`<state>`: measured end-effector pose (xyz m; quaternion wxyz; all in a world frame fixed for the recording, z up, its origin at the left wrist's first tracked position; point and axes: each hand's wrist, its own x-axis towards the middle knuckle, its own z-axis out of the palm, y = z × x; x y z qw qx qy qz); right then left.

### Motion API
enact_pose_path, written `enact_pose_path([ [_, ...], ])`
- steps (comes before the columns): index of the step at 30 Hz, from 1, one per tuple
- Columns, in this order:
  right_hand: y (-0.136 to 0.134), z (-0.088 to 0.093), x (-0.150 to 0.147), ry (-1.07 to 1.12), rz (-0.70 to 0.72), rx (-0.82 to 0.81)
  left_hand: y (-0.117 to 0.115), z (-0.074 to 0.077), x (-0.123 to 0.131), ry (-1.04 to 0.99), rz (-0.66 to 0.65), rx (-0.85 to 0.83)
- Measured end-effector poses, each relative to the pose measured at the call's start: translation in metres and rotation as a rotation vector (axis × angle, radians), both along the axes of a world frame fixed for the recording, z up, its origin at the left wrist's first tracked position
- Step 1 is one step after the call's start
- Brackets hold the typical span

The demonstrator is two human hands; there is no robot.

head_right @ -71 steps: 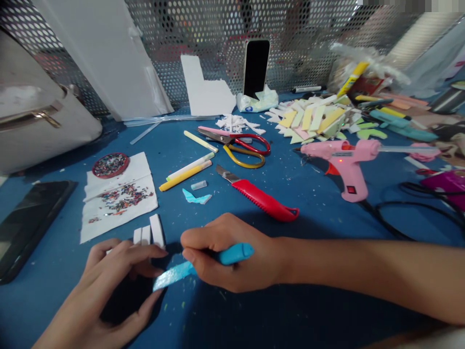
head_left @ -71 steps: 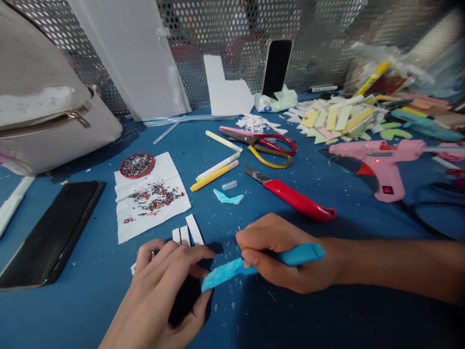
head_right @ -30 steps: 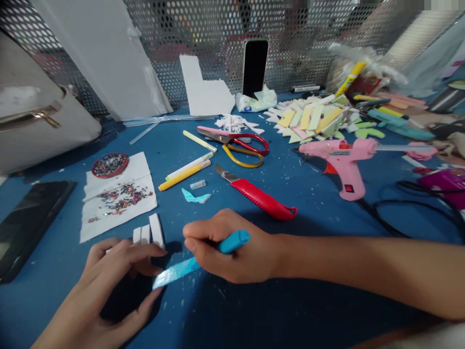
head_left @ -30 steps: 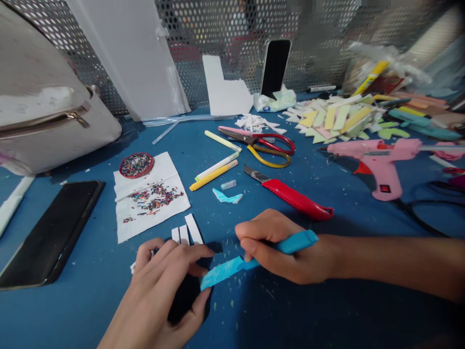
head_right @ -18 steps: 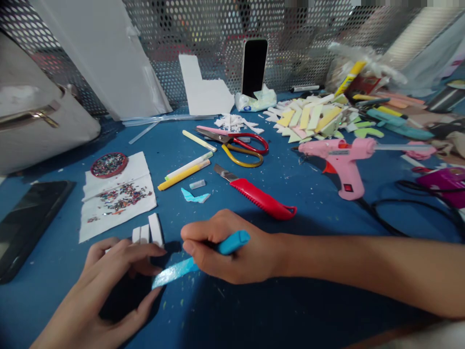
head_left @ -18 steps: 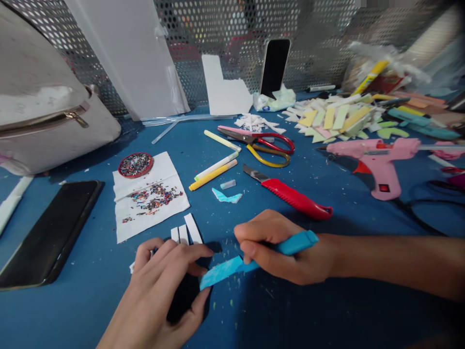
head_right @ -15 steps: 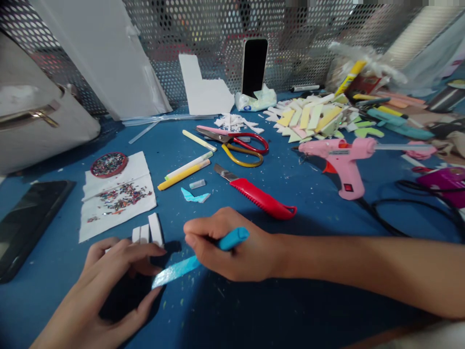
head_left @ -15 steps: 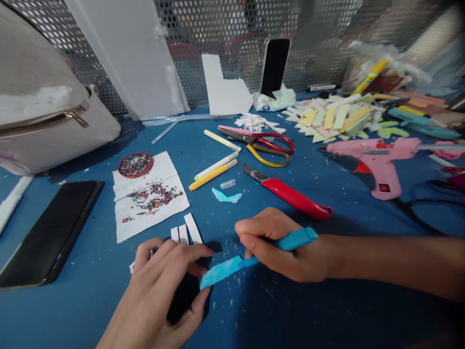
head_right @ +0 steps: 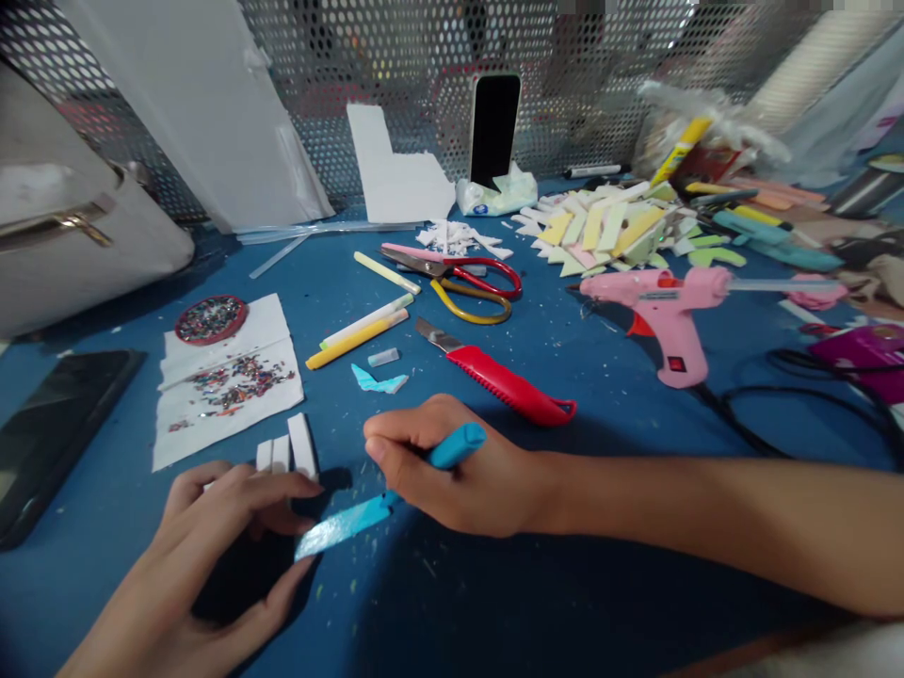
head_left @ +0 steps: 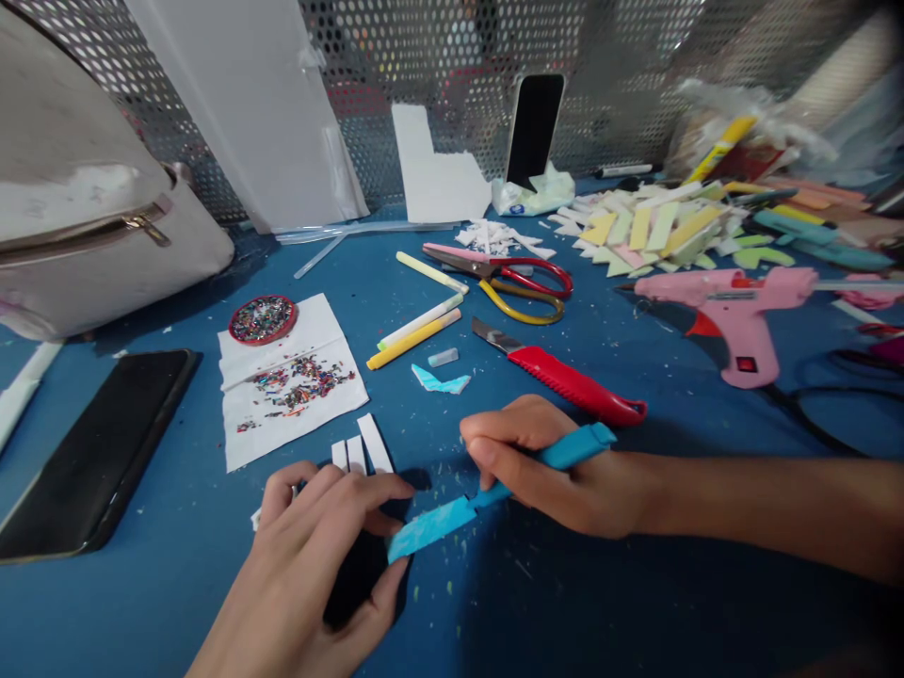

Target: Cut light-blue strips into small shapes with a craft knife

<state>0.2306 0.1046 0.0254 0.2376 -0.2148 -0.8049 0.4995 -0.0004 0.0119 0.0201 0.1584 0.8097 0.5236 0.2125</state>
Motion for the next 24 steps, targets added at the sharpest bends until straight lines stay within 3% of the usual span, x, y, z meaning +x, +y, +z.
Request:
enact_pose_path([
  [4, 0.0004, 0.0000, -0.0006, -0.022, 0.113, -0.033, 0.0006, -0.0001, -0.0001, 0.010, 0.001, 0.014],
  [9, 0.0019, 0.0004, -0.0008, -0.013, 0.052, -0.016, 0.0010, 0.0008, -0.0002, 0.015, 0.001, 0.017],
  [13, 0.0024, -0.0005, -0.0004, -0.035, 0.132, -0.019, 0.0007, 0.0009, 0.0000, 0.001, 0.004, 0.006],
  [20, 0.0018, -0.0001, -0.0008, -0.035, 0.117, -0.014, 0.0008, 0.0008, 0.0004, -0.009, 0.000, 0.004],
  [24, 0.0020, 0.0023, -0.0006, 0.004, 0.011, -0.047, 0.0011, 0.0009, 0.0008, -0.012, -0.005, 0.000],
])
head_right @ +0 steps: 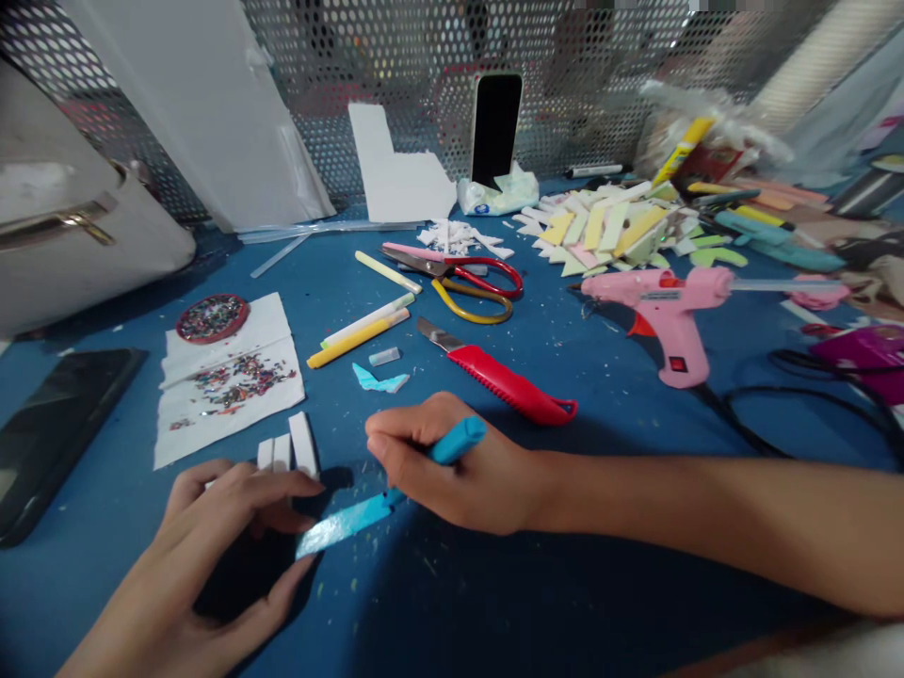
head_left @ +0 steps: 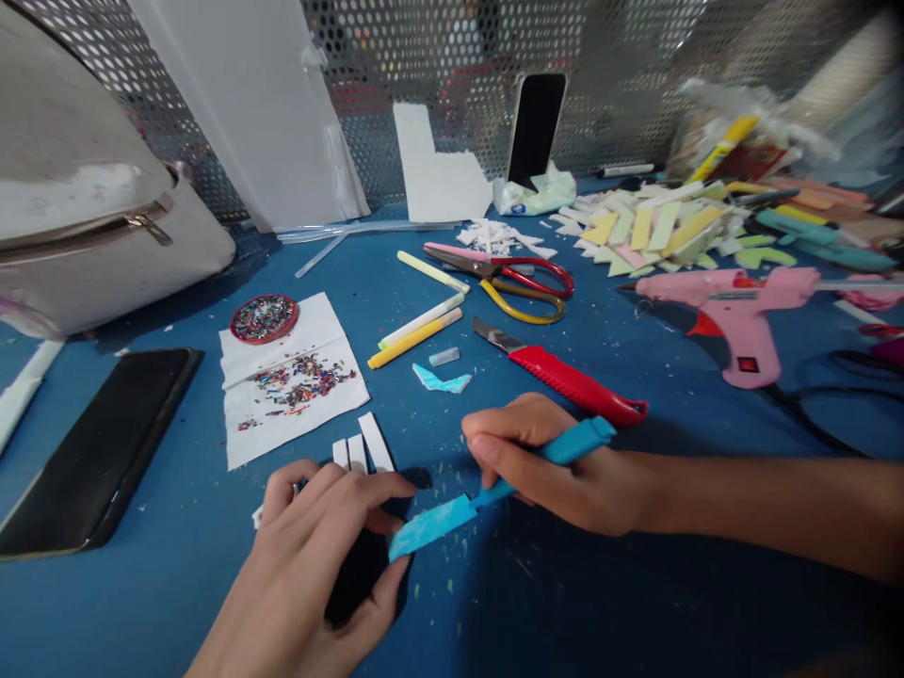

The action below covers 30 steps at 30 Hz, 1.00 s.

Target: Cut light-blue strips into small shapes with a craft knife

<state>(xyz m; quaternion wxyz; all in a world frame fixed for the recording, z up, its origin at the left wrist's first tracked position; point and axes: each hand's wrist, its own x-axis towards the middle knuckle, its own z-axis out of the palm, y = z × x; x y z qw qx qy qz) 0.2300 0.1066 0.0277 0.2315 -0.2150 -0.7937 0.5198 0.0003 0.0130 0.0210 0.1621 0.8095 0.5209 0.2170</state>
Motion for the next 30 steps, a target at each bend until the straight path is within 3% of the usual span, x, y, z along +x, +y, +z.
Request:
enact_pose_path([
  [4, -0.0003, 0.0013, -0.0003, -0.004, 0.051, 0.004, 0.0004, -0.0004, -0.0005, 0.006, 0.004, 0.016],
  [8, 0.0000, 0.0005, -0.0001, -0.006, -0.044, 0.008, 0.0002, -0.0008, -0.0014, 0.016, 0.008, 0.020],
  [12, -0.0001, -0.0001, 0.0002, 0.015, 0.012, 0.006, -0.0001, -0.0005, -0.0016, 0.020, 0.005, 0.004],
  [16, -0.0009, 0.0016, -0.0002, -0.022, -0.086, 0.044, 0.0000, 0.0003, -0.0011, 0.015, 0.003, -0.001],
  [27, 0.0001, 0.0004, -0.0006, 0.000, -0.030, 0.033, -0.0019, 0.0014, 0.0013, 0.005, 0.013, -0.006],
  [30, -0.0007, 0.0003, 0.0001, -0.007, -0.090, 0.027, -0.0025, 0.0015, 0.0017, 0.001, 0.026, 0.000],
])
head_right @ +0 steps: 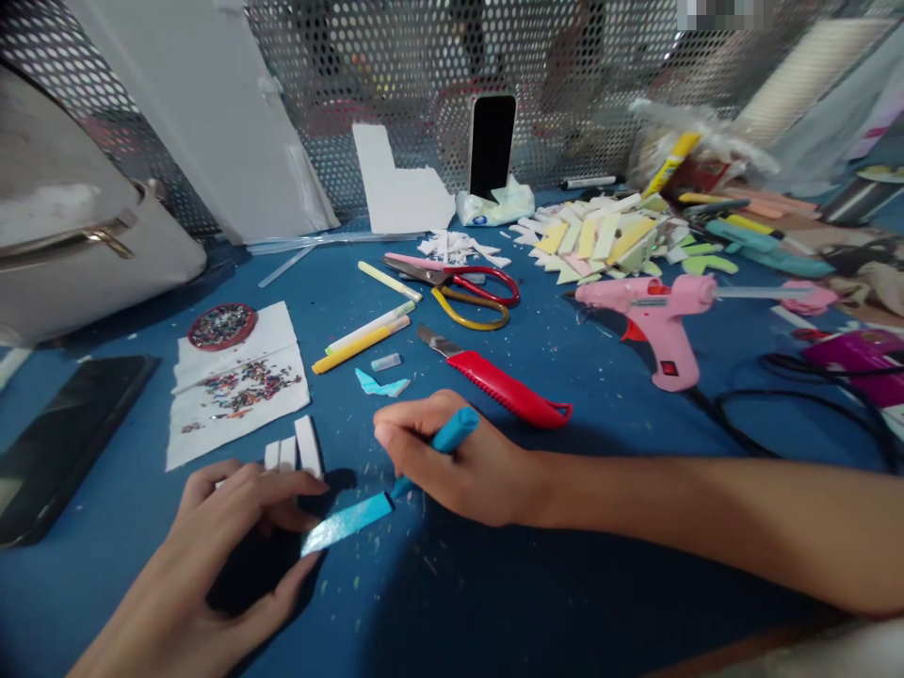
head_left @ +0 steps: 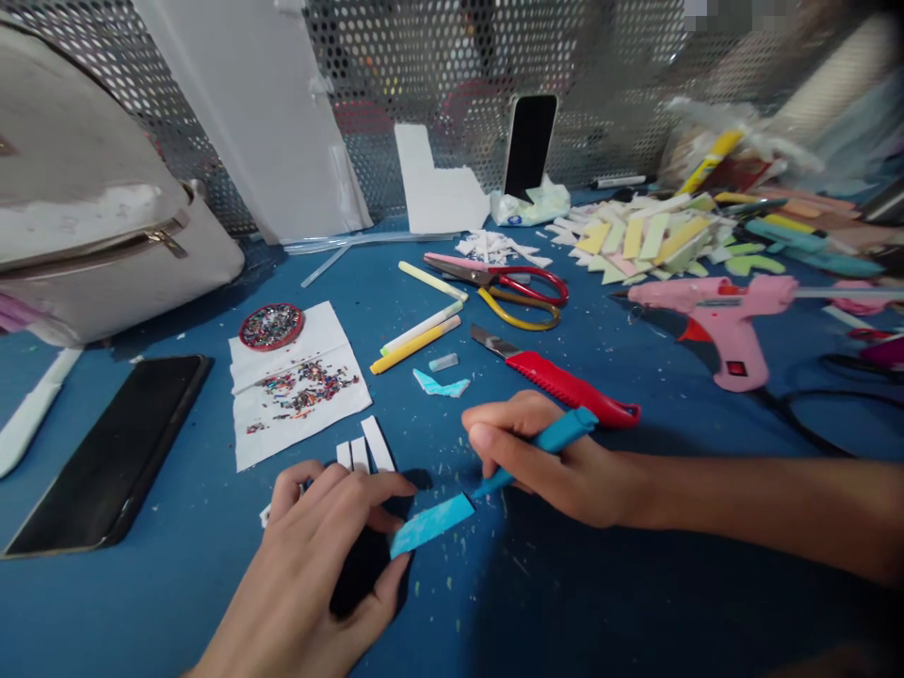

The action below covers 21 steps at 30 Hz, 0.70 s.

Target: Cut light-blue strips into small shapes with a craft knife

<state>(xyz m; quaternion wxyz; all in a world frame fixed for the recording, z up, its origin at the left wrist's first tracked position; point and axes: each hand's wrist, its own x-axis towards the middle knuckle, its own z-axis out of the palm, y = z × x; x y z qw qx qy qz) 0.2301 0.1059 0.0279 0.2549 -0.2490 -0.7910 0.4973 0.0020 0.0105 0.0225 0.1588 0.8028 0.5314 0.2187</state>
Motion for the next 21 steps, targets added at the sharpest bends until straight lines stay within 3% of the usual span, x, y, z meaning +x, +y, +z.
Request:
enact_pose_path([
  [4, -0.001, -0.001, 0.001, 0.127, 0.016, -0.124, 0.001, -0.001, -0.001, -0.034, -0.008, -0.017],
  [10, 0.000, 0.000, -0.003, 0.204, 0.115, -0.456, 0.002, -0.001, -0.004, -0.061, -0.006, -0.042],
  [16, 0.000, 0.006, -0.007, 0.125, 0.070, -0.173, 0.002, -0.001, -0.005, -0.079, 0.000, -0.062],
  [21, 0.000, 0.007, -0.011, 0.095, 0.061, -0.059, 0.001, -0.001, -0.005, -0.079, 0.014, -0.053],
])
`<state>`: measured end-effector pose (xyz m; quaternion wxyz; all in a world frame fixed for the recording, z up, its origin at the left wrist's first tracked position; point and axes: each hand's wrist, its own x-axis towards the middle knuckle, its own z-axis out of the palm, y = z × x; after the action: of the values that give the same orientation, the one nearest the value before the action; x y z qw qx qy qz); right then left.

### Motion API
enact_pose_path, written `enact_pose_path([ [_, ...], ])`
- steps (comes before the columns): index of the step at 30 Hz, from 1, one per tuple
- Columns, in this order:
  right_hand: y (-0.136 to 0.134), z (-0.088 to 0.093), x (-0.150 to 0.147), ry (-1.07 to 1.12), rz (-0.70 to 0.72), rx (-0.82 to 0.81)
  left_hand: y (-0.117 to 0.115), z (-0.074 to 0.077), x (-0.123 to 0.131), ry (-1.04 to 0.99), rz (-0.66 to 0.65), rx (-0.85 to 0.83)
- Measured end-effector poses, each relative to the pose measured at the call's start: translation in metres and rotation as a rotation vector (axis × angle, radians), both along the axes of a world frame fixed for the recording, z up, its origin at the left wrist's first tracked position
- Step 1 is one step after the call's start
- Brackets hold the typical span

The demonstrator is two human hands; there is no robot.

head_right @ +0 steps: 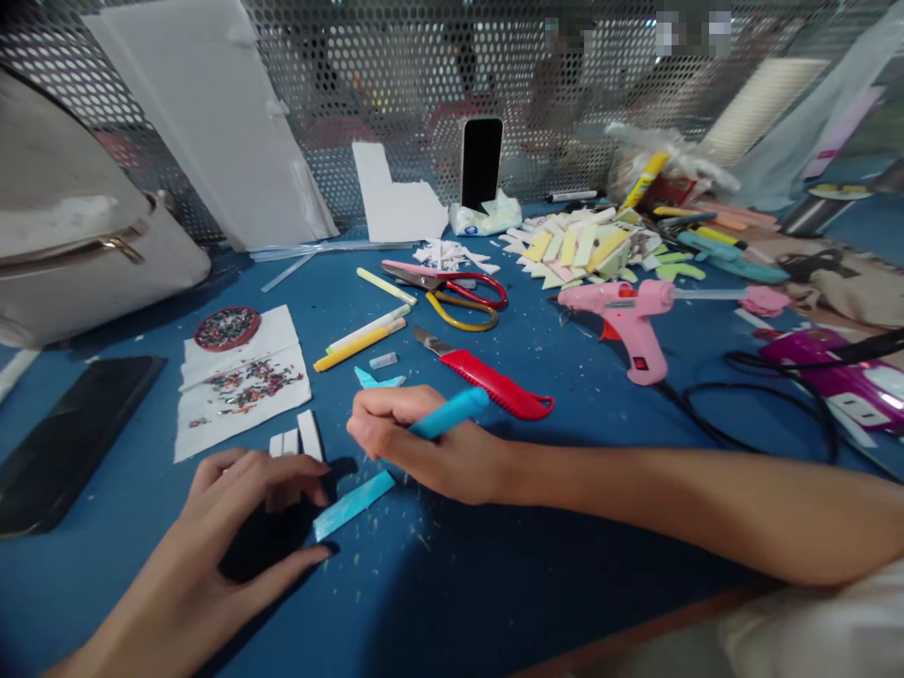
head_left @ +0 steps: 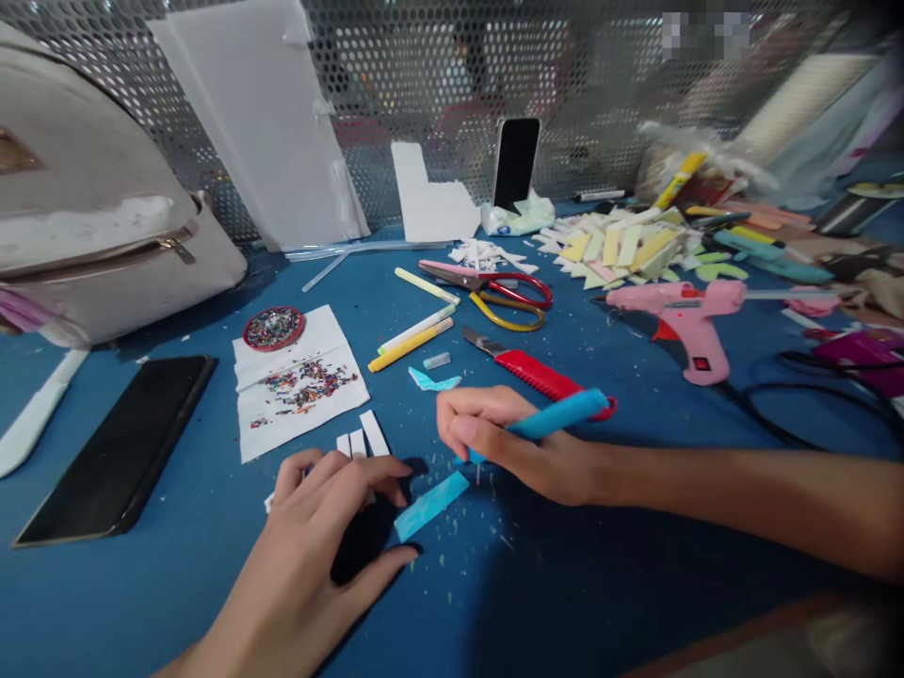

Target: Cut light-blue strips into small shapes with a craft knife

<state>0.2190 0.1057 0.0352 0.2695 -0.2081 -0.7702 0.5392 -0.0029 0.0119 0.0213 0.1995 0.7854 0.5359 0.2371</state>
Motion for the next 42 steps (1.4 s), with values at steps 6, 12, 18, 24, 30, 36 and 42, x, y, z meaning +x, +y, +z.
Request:
enact_pose_path([
  [6, -0.004, -0.005, -0.011, -0.081, 0.044, 0.016, -0.001, 0.000, 0.002, 0.013, 0.008, 0.007],
  [12, -0.008, -0.007, -0.017, -0.172, -0.008, 0.120, -0.001, 0.000, 0.003, 0.025, 0.028, -0.015],
  [18, -0.006, -0.010, -0.016, -0.199, 0.045, 0.158, 0.001, 0.000, -0.002, 0.070, -0.034, -0.017],
  [24, -0.007, -0.011, -0.015, -0.226, 0.025, 0.199, -0.002, -0.002, -0.003, 0.066, -0.029, -0.022],
  [30, -0.005, -0.012, -0.013, -0.238, -0.093, 0.191, -0.001, -0.003, -0.003, 0.066, -0.037, 0.003],
  [36, -0.004, -0.008, -0.012, -0.119, -0.099, 0.096, 0.001, -0.002, -0.001, 0.058, -0.019, -0.005],
  [42, -0.008, -0.007, -0.012, -0.190, 0.099, 0.172, 0.002, -0.001, 0.000, 0.070, -0.031, -0.003],
])
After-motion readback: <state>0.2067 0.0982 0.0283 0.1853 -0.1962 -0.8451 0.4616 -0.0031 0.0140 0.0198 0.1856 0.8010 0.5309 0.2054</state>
